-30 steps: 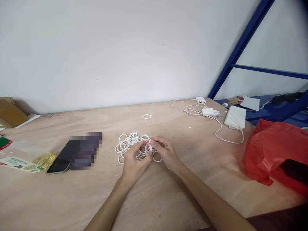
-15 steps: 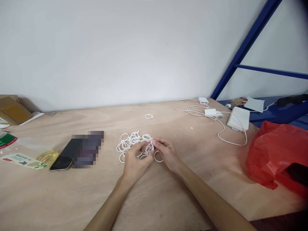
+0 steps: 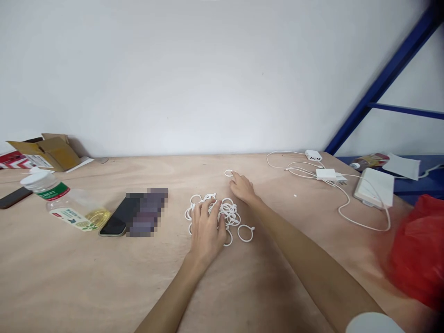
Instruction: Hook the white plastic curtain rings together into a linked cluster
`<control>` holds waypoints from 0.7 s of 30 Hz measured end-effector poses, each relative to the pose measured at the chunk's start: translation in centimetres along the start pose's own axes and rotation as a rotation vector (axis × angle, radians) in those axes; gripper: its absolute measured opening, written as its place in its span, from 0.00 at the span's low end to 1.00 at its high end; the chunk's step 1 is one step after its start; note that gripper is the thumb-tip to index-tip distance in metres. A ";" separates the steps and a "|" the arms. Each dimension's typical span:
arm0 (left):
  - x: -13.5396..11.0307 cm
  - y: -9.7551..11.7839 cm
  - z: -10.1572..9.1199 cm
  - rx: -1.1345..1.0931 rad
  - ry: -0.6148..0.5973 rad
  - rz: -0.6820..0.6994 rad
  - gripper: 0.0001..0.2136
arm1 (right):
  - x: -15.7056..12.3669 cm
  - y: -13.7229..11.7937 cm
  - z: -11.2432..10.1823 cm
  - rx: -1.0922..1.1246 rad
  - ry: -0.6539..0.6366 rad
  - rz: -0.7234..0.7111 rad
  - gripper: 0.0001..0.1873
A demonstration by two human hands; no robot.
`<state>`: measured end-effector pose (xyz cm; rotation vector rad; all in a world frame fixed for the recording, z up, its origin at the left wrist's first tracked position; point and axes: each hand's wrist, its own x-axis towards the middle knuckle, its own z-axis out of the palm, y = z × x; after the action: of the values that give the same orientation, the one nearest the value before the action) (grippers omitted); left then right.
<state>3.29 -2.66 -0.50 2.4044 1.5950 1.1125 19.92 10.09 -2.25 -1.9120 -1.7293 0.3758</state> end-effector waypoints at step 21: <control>1.2 1.5 -0.8 -0.894 -0.066 -0.462 0.18 | -12.7 -2.4 -4.0 0.916 -0.059 -0.208 0.06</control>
<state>4.26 -2.64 1.37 1.4023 1.1587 1.2500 18.28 -3.05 0.51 -1.0578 -1.3940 0.9493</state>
